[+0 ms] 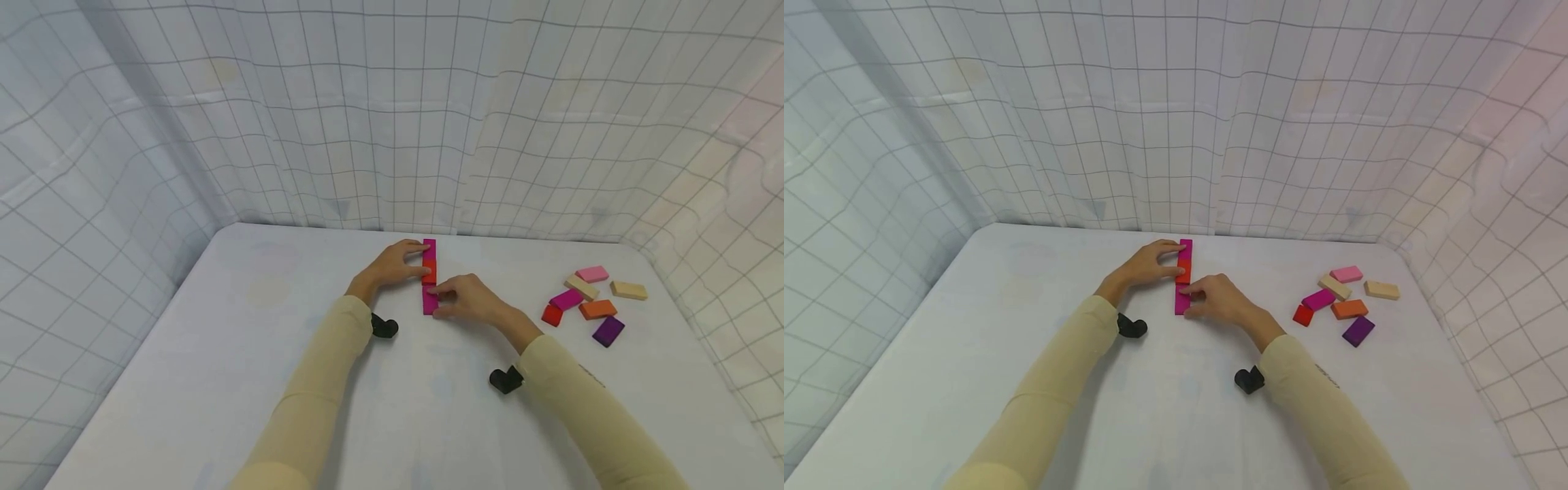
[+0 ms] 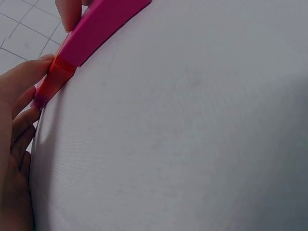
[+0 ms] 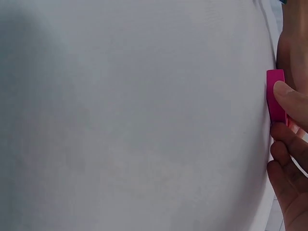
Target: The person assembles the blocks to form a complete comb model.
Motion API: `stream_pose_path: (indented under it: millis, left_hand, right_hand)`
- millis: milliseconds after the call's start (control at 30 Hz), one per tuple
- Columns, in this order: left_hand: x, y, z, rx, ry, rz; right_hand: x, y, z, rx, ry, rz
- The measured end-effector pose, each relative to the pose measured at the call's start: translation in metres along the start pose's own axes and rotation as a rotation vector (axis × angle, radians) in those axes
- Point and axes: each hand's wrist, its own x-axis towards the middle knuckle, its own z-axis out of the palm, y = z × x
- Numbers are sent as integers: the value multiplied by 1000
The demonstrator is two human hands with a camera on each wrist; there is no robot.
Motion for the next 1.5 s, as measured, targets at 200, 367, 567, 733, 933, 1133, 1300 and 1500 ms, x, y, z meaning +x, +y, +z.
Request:
stream_pose_path:
  millis: [200, 367, 567, 733, 933, 1133, 1300, 1500]
  left_hand:
    - [0, 0, -1, 2, 3, 10]
    - [0, 0, -2, 3, -4, 11]
    - [0, 0, -1, 11, -7, 12]
    - [-1, -1, -1, 10, -10, 26]
    - [1, 1, -2, 8, -30, 7]
    - [2, 1, -3, 8, -57, -22]
    - [2, 2, -4, 47, -74, 20]
    - [0, 1, -5, 85, -85, 35]
  right_hand:
    - [5, 0, 3, -4, 35, -6]
    - [5, 0, 3, -2, 34, 2]
    - [5, 2, 3, 6, 22, -1]
    - [0, 6, 0, 2, -2, -33]
    - [-17, 14, -17, 23, 12, -60]
    - [-41, 27, -39, 47, 59, -27]
    - [-62, 45, -54, 42, 120, -2]
    - [-86, 67, -69, 48, 158, 33]
